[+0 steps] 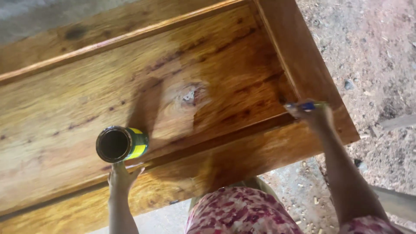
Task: Applying a stain or paint to a wooden door using a brush.
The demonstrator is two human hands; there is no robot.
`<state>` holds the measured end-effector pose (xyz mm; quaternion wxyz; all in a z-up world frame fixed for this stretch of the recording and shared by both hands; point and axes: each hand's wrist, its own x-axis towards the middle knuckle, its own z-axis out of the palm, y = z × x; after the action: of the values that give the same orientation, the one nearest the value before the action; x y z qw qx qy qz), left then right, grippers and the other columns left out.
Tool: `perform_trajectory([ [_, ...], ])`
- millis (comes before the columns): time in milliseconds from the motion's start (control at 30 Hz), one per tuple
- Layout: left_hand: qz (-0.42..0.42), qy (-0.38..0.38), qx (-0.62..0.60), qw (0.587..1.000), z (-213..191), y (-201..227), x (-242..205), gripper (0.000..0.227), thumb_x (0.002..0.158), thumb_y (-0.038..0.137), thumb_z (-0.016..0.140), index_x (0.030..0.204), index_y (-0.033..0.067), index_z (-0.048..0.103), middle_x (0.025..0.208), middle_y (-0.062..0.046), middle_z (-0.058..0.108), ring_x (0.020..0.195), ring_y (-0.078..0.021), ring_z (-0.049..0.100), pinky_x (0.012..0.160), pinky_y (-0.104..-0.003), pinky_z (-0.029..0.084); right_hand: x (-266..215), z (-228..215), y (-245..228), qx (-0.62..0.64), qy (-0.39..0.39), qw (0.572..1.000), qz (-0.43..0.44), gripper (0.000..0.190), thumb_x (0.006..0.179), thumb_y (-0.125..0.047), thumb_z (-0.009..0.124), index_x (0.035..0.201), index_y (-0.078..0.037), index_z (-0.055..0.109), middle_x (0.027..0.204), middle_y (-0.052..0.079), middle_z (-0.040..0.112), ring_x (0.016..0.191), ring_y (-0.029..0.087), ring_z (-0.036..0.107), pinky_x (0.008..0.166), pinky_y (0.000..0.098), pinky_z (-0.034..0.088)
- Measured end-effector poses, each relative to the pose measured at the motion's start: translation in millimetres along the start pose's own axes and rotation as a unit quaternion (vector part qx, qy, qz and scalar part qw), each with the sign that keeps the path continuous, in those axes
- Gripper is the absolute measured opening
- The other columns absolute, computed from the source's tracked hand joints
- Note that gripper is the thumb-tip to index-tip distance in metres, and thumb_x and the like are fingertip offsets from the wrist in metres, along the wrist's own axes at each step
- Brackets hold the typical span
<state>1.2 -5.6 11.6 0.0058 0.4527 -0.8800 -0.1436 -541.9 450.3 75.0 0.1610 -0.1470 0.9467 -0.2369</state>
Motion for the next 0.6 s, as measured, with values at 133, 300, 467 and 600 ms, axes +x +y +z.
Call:
perform_trajectory([
  [133,-0.045,-0.037,-0.024,0.998,-21.4,12.6,2.7,0.100,0.062,0.051,0.088,0.146,0.0142,0.049,0.140,-0.016,0.058,0.125,-0.0375,0.060,0.099,-0.056,0.049,10.5,2.1,19.7,0.030,0.126,0.991,-0.032,0.022,0.094,-0.034,0.083,0.102,-0.015,0.075,0.090,0.003,0.074,0.073,0.015,0.068,0.063,0.0332,0.055],
  [300,-0.059,-0.016,0.003,0.998,-12.5,8.5,12.6,0.104,0.061,0.054,0.096,0.139,0.0033,0.050,0.120,-0.023,0.066,0.114,-0.0382,0.063,0.104,-0.053,0.049,-8.0,81.6,-34.6,-0.013,0.225,0.971,-0.084,0.015,0.100,-0.029,0.080,0.096,-0.015,0.077,0.091,0.006,0.075,0.077,0.019,0.070,0.067,0.0360,0.057],
  [467,0.019,0.039,-0.425,0.904,-6.1,17.7,22.8,0.075,0.067,0.011,0.095,0.134,0.0046,0.060,0.125,-0.012,0.071,0.110,-0.0247,0.069,0.096,-0.041,0.059,-87.0,168.4,-132.5,-0.077,0.219,0.940,-0.249,0.022,0.079,-0.007,0.073,0.094,-0.023,0.076,0.108,0.007,0.076,0.092,0.028,0.073,0.074,0.0394,0.058],
  [600,0.074,0.101,-0.500,0.857,5.2,21.9,34.0,0.098,0.061,0.002,0.097,0.145,0.0027,0.046,0.136,-0.011,0.062,0.121,-0.0213,0.062,0.109,-0.039,0.051,-160.2,197.8,-214.1,0.055,0.127,0.954,-0.265,0.016,0.083,-0.012,0.079,0.097,-0.019,0.074,0.098,0.007,0.074,0.088,0.030,0.072,0.074,0.0390,0.058],
])
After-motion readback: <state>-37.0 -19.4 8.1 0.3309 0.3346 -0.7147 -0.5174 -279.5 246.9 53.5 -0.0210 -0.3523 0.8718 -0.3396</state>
